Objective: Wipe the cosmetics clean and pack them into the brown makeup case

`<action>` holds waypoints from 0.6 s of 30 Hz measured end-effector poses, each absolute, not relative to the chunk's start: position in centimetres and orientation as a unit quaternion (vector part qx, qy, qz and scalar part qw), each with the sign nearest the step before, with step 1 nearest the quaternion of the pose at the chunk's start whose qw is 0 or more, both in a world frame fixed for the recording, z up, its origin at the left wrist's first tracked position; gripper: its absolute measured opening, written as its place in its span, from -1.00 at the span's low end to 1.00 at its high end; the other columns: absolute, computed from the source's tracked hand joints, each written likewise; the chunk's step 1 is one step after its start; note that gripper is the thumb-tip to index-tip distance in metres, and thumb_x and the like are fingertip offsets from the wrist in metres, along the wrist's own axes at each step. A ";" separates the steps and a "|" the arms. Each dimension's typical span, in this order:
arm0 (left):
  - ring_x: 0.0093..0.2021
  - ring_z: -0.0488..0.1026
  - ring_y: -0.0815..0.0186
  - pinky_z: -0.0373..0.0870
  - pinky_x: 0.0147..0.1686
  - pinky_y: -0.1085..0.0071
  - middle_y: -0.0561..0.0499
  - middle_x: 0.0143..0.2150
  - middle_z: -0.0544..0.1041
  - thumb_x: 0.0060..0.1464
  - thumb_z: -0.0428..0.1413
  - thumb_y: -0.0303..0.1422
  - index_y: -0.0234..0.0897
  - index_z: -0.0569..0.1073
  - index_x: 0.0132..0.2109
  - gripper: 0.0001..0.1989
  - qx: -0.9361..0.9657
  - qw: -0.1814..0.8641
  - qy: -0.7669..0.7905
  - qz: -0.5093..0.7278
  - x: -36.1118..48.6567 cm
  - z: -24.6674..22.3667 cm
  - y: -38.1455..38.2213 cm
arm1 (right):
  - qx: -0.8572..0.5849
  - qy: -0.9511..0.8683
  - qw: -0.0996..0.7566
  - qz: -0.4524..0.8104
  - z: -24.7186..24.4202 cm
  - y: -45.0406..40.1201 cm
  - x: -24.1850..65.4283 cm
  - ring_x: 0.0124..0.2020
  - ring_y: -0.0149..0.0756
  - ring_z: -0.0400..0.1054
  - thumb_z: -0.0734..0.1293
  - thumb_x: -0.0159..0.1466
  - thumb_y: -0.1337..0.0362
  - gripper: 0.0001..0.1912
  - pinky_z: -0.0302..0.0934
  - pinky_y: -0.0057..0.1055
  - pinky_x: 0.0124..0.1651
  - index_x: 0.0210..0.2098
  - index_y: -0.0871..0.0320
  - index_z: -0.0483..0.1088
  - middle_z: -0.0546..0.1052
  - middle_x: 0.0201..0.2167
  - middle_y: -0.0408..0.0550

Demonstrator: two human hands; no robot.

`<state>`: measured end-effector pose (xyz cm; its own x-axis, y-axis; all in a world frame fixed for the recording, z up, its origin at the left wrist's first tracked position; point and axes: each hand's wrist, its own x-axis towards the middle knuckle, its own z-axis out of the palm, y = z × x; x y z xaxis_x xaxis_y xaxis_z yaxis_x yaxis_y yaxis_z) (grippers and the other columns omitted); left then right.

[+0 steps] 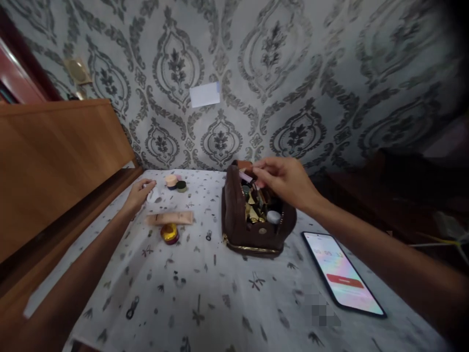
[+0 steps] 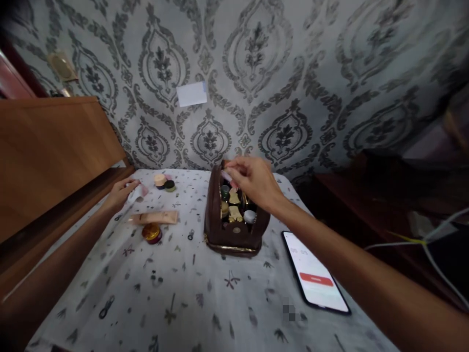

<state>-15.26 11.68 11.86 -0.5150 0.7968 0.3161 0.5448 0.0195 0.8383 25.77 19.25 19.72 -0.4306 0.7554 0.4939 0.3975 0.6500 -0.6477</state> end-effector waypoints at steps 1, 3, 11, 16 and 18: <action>-0.56 0.20 0.39 0.08 -0.56 0.48 0.13 -0.58 0.33 -0.16 0.15 0.10 -0.31 0.49 -0.31 -0.48 0.475 0.122 0.705 0.513 -16.0 11.5 11.1 | -0.335 -0.816 0.404 0.244 19.2 17.5 25.3 -0.58 -0.39 0.36 0.29 0.25 0.19 -0.76 0.17 -0.50 -0.45 -0.26 0.23 0.51 0.47 -0.65 -0.17; -0.57 0.19 0.40 0.08 -0.56 0.49 0.13 -0.57 0.33 -0.15 0.14 0.09 -0.31 0.48 -0.30 -0.49 0.472 0.115 0.708 0.513 -17.3 10.8 10.1 | -0.294 -0.822 0.400 0.279 17.9 14.2 24.2 -0.59 -0.40 0.36 0.27 0.27 0.18 -0.74 0.17 -0.51 -0.47 -0.22 0.22 0.51 0.48 -0.62 -0.17; -0.60 0.13 0.39 0.00 -0.59 0.48 0.18 -0.66 0.20 -0.05 0.09 0.01 -0.30 0.48 -0.31 -0.58 0.483 0.065 0.728 0.483 -20.8 8.6 7.9 | -0.241 -0.879 0.221 0.348 10.4 7.1 18.0 -0.51 -0.36 0.40 0.22 0.31 0.23 -0.72 0.18 -0.46 -0.38 -0.20 0.17 0.56 0.58 -0.49 -0.07; -0.55 0.22 0.37 0.13 -0.55 0.48 0.12 -0.57 0.31 0.03 0.03 -0.09 -0.31 0.49 -0.26 -0.64 0.505 0.038 0.734 0.452 -22.4 8.4 9.2 | -0.321 -0.702 0.255 0.583 6.6 8.1 13.4 -0.56 -0.37 0.36 0.32 0.17 0.10 -0.69 0.21 -0.46 -0.43 -0.27 0.21 0.53 0.52 -0.59 -0.10; -0.50 0.27 0.35 0.20 -0.50 0.46 0.08 -0.49 0.39 0.06 0.01 -0.14 -0.32 0.50 -0.23 -0.66 0.515 0.026 0.740 0.432 -22.9 8.8 10.6 | -0.335 -0.632 0.284 0.639 5.8 8.7 11.8 -0.55 -0.37 0.37 0.36 0.10 0.05 -0.66 0.23 -0.45 -0.43 -0.29 0.21 0.52 0.50 -0.60 -0.11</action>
<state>-22.90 10.64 8.81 -0.4692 0.7837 0.4070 0.7395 0.0966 0.6662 11.80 8.72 5.75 -0.6147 0.7857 -0.0692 0.0605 -0.0405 -0.9973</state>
